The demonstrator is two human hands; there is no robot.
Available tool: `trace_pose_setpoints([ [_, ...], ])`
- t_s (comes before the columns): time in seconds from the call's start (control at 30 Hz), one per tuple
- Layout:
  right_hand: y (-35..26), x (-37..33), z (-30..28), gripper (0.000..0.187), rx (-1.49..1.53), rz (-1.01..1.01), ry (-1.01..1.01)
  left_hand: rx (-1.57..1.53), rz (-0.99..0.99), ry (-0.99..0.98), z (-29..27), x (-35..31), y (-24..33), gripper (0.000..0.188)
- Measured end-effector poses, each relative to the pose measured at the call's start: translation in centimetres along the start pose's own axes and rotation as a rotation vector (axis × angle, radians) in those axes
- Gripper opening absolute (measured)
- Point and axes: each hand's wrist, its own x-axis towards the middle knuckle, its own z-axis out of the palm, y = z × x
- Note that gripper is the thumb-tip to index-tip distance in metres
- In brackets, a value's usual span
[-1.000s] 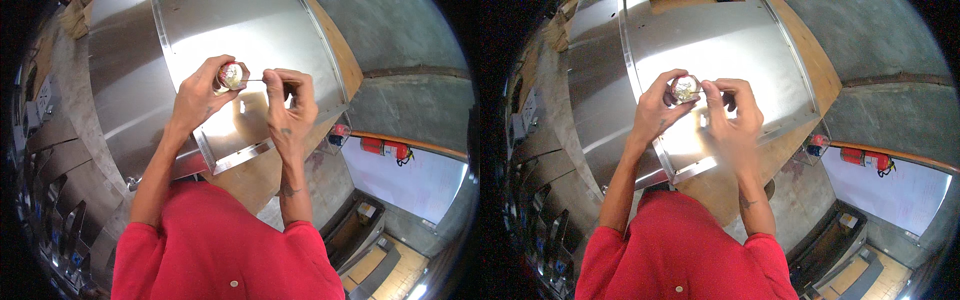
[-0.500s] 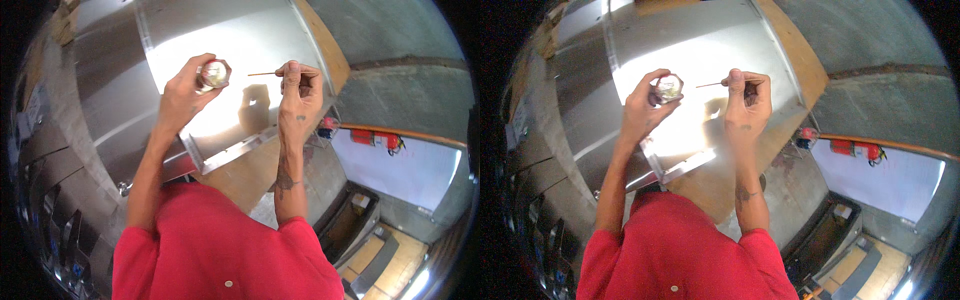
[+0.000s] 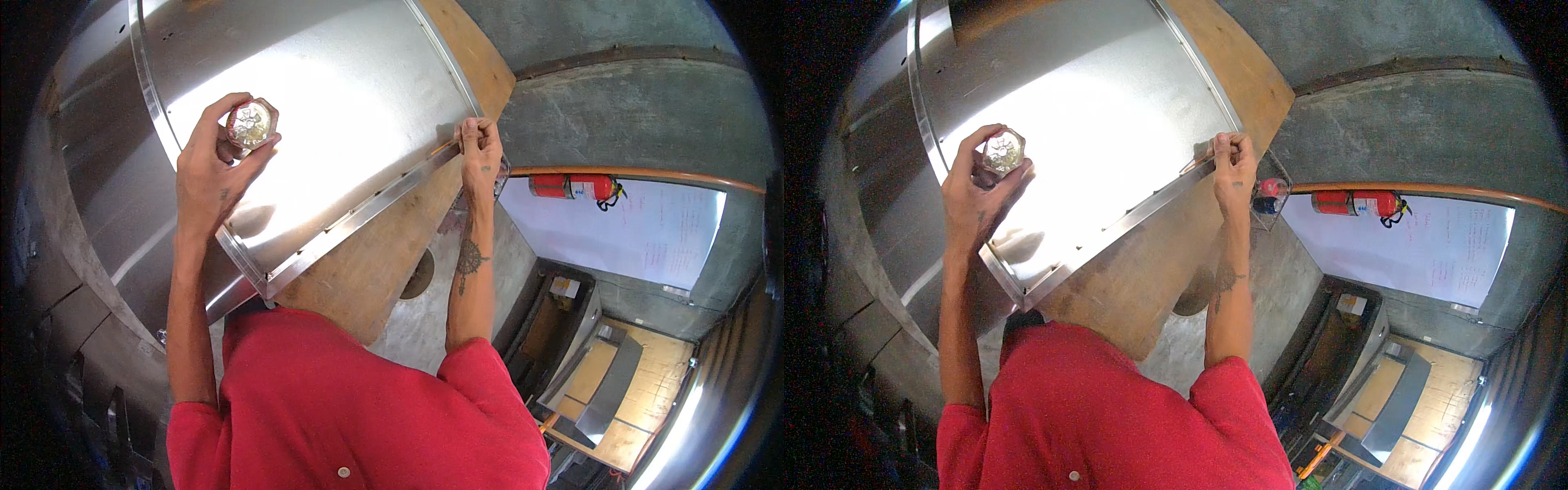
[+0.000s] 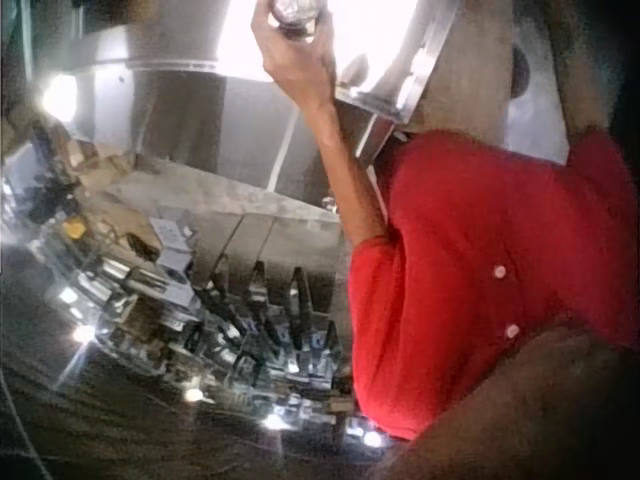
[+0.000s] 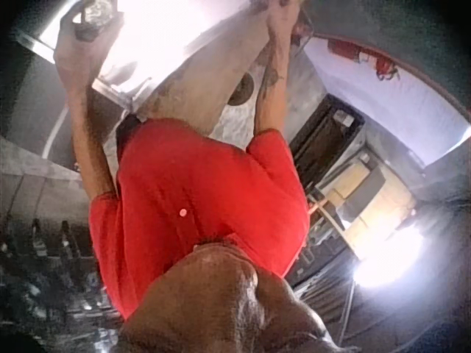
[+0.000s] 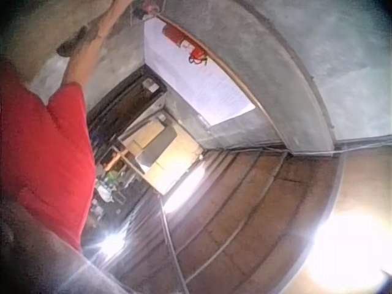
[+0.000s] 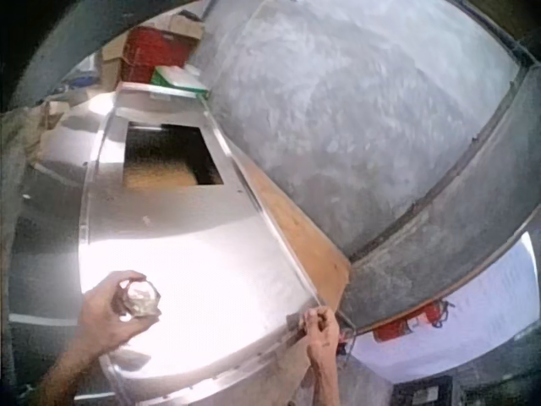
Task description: The person applies a substance from a small container to the edges of a stainless steel panel using a small tool, then wipes the surface with a cloth. The person dips the cloth into a bucket of water, wrings it out, and continues wiping the panel.
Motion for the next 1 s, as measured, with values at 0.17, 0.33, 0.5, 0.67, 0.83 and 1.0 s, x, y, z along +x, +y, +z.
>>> trace_pose_setpoints([
  [0.17, -0.2, -0.2, 0.4, 0.023, -0.012, -0.003, -0.039, -0.018, -0.012, -0.003, 0.0, -0.1, -0.3, 0.064],
  [0.33, -0.5, -0.4, 0.4, 0.025, -0.056, 0.012, -0.056, 0.005, 0.021, 0.013, 0.1, -0.1, -0.5, 0.063],
  [0.5, -0.5, -0.4, 0.4, 0.025, -0.094, 0.021, -0.052, -0.010, -0.017, 0.008, 0.1, -0.1, -0.4, 0.064],
  [0.67, -0.7, -0.4, 0.6, 0.027, -0.129, -0.018, -0.044, 0.028, 0.050, 0.017, 0.2, -0.2, -1.0, 0.065],
  [0.83, -0.5, -0.4, 0.6, 0.028, -0.139, -0.031, -0.043, 0.031, 0.054, 0.012, 0.2, -0.2, -1.1, 0.066],
  [1.0, -0.5, -0.3, 0.5, 0.029, -0.151, -0.030, -0.063, 0.024, 0.043, 0.004, 0.3, -0.4, -1.4, 0.067],
])
